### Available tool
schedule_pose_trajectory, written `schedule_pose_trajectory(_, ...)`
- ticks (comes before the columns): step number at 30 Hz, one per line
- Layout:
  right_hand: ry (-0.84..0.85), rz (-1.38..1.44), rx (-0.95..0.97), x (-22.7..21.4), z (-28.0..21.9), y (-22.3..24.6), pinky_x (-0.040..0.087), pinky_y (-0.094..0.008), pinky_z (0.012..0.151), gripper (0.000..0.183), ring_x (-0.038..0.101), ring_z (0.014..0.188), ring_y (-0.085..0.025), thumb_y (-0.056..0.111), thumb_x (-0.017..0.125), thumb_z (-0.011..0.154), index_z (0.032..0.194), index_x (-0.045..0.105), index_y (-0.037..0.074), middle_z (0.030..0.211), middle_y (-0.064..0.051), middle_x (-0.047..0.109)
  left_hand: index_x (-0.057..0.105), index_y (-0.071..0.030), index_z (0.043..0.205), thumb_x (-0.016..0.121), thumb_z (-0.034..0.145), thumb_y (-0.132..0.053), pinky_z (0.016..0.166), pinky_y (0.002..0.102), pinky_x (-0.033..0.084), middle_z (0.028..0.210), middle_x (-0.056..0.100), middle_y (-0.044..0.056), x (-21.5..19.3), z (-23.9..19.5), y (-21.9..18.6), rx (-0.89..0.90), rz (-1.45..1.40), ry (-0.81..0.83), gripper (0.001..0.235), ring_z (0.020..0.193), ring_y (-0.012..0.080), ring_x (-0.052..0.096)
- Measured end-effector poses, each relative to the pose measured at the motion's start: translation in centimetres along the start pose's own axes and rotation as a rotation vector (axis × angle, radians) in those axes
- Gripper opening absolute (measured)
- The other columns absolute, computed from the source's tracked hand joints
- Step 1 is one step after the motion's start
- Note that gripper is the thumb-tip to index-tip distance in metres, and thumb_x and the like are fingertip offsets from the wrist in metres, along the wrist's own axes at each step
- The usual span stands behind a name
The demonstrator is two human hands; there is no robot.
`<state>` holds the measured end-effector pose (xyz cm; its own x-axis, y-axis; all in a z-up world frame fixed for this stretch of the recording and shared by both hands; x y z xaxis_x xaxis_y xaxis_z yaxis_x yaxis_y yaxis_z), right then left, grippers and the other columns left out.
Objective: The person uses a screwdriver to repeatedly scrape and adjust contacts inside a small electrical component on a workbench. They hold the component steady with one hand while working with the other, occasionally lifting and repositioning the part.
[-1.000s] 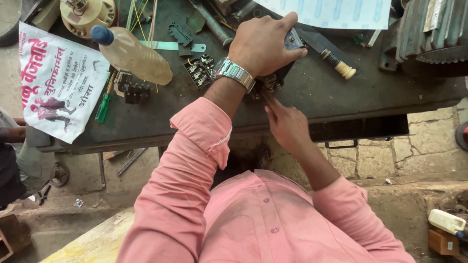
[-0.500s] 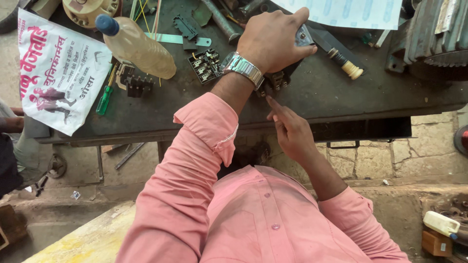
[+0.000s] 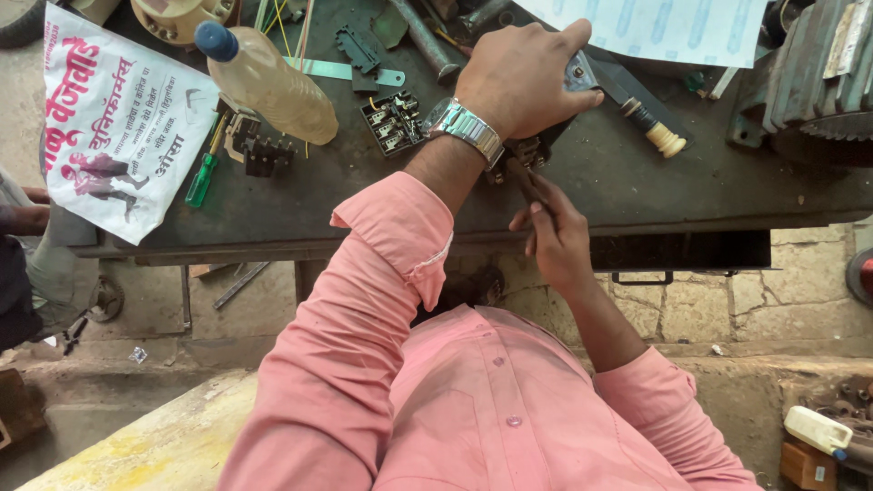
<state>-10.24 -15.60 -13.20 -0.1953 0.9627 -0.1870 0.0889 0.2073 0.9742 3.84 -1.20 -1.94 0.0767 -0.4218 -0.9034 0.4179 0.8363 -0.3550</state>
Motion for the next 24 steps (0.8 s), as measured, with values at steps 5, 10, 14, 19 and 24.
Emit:
schedule_pose_trajectory(5, -0.080, -0.113, -0.134, -0.2, 1.1, -1.6, 0.048, -0.026, 0.066, 0.022, 0.060, 0.071, -0.010, 0.013, 0.056, 0.113, 0.123, 0.067, -0.002, 0.087, -0.011, 0.069, 0.059, -0.012, 0.115, 0.072, 0.086, -0.060, 0.065, 0.048, 0.056, 0.088, 0.076, 0.011, 0.2, 0.0, 0.0, -0.010, 0.018, 0.033, 0.058, 0.085, 0.0323, 0.074)
schedule_pose_trajectory(10, -0.174, -0.163, -0.215, 0.1, 1.5, -0.9, 0.051, -0.026, 0.070, 0.022, 0.060, 0.079, -0.011, 0.006, 0.066, 0.103, 0.122, 0.068, -0.005, 0.092, -0.010, 0.071, 0.058, -0.013, 0.116, 0.072, 0.086, -0.060, 0.066, 0.048, 0.056, 0.089, 0.076, 0.010, 0.0, 0.0, -0.2, -0.030, 0.019, 0.072, 0.057, 0.085, 0.0323, 0.074)
schedule_pose_trajectory(14, -0.155, 0.046, -0.134, 0.7, 1.8, -0.2, 0.053, -0.028, 0.065, 0.015, 0.068, 0.078, -0.011, 0.004, 0.062, 0.101, 0.114, 0.059, -0.001, 0.092, -0.007, 0.068, 0.058, -0.013, 0.115, 0.072, 0.085, -0.060, 0.067, 0.048, 0.056, 0.088, 0.076, 0.011, -0.2, 0.0, -0.2, -0.015, 0.016, 0.049, 0.058, 0.086, 0.0324, 0.073)
schedule_pose_trajectory(19, -0.169, -0.297, -0.542, 1.2, 1.3, 2.2, 0.057, -0.034, 0.082, 0.020, 0.073, 0.095, -0.026, 0.002, 0.061, 0.106, 0.125, 0.066, -0.001, 0.110, -0.017, 0.071, 0.059, -0.014, 0.114, 0.071, 0.084, -0.061, 0.068, 0.048, 0.056, 0.089, 0.076, 0.010, -0.2, 0.1, -0.3, -0.043, 0.008, 0.065, 0.057, 0.087, 0.0318, 0.073)
schedule_pose_trajectory(24, -0.223, -0.571, -0.513, 1.7, 1.0, 2.9, 0.053, -0.043, 0.070, 0.027, 0.067, 0.077, -0.034, 0.008, 0.072, 0.098, 0.124, 0.071, 0.006, 0.095, -0.017, 0.066, 0.059, -0.014, 0.115, 0.071, 0.084, -0.060, 0.067, 0.049, 0.056, 0.089, 0.076, 0.010, -0.4, -0.1, -0.4, -0.035, 0.007, 0.054, 0.057, 0.087, 0.0325, 0.073)
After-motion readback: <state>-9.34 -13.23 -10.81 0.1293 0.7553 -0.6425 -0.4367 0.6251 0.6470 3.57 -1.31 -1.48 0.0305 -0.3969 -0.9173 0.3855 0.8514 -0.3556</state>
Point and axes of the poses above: each hand's wrist, its own z-axis towards the middle knuckle, its own x-axis out of the palm, y = z × x, the point moved 3 cm from there along z, towards the middle knuckle
